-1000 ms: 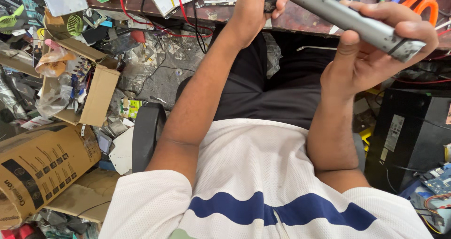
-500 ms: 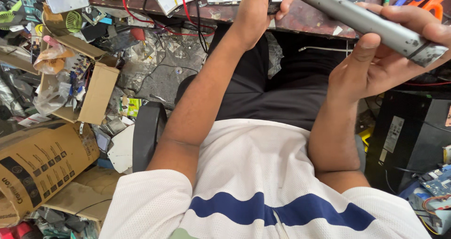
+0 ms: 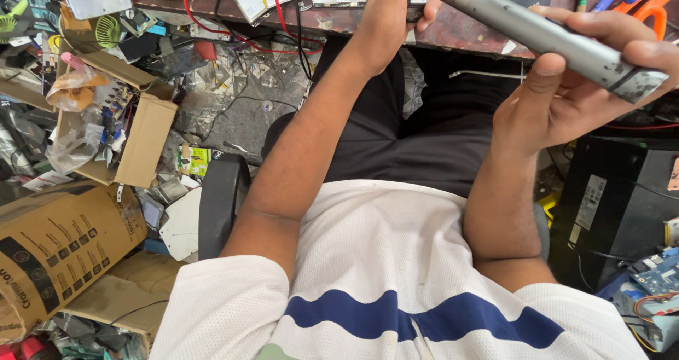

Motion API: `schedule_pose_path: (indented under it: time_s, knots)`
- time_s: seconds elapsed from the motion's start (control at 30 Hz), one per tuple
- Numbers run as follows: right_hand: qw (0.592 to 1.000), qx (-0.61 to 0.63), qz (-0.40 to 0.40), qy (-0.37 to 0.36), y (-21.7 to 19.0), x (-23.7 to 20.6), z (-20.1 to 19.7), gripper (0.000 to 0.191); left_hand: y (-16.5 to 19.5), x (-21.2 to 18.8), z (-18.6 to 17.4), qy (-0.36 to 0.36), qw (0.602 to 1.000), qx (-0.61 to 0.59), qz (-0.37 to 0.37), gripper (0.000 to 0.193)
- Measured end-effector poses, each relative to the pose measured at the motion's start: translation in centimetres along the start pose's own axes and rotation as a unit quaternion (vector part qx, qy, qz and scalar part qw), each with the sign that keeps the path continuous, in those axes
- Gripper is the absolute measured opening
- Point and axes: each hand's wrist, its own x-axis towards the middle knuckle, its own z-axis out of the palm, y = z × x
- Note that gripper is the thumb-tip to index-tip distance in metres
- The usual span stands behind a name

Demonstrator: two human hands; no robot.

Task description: The person operates a small feature phone, then uses a cordless electric screwdriver to remove its screws and pries the back cover off by hand. They separate the housing, handle the battery and internal board, and use tweezers to work on the opened phone's internals.

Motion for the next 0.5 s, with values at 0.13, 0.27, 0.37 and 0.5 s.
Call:
schedule_pose_path:
  time_s: [0.13,0.27,0.37,0.5]
  knots:
    - [0.999,0.000,-0.003,-0.048,-0.4,1.1,-0.1,0.052,-0.2,0.0,-0.2,0.004,1.000,0.000,-0.018,0.053]
    - [0.998,-0.006,0.008,-0.067,-0.9,1.9,-0.2,0.050,-0.1,-0.1,-0.4,-0.007,1.000,0.006,-0.010,0.063]
    - [0.998,-0.002,0.010,-0.067,-1.0,2.1,-0.1,0.048,0.0,-0.2,-0.4,-0.010,1.000,-0.001,-0.010,0.065]
    - [0.998,0.013,0.037,-0.039,-1.4,1.6,0.4,0.048,0.6,-0.2,-0.2,0.004,0.998,-0.044,-0.044,0.068]
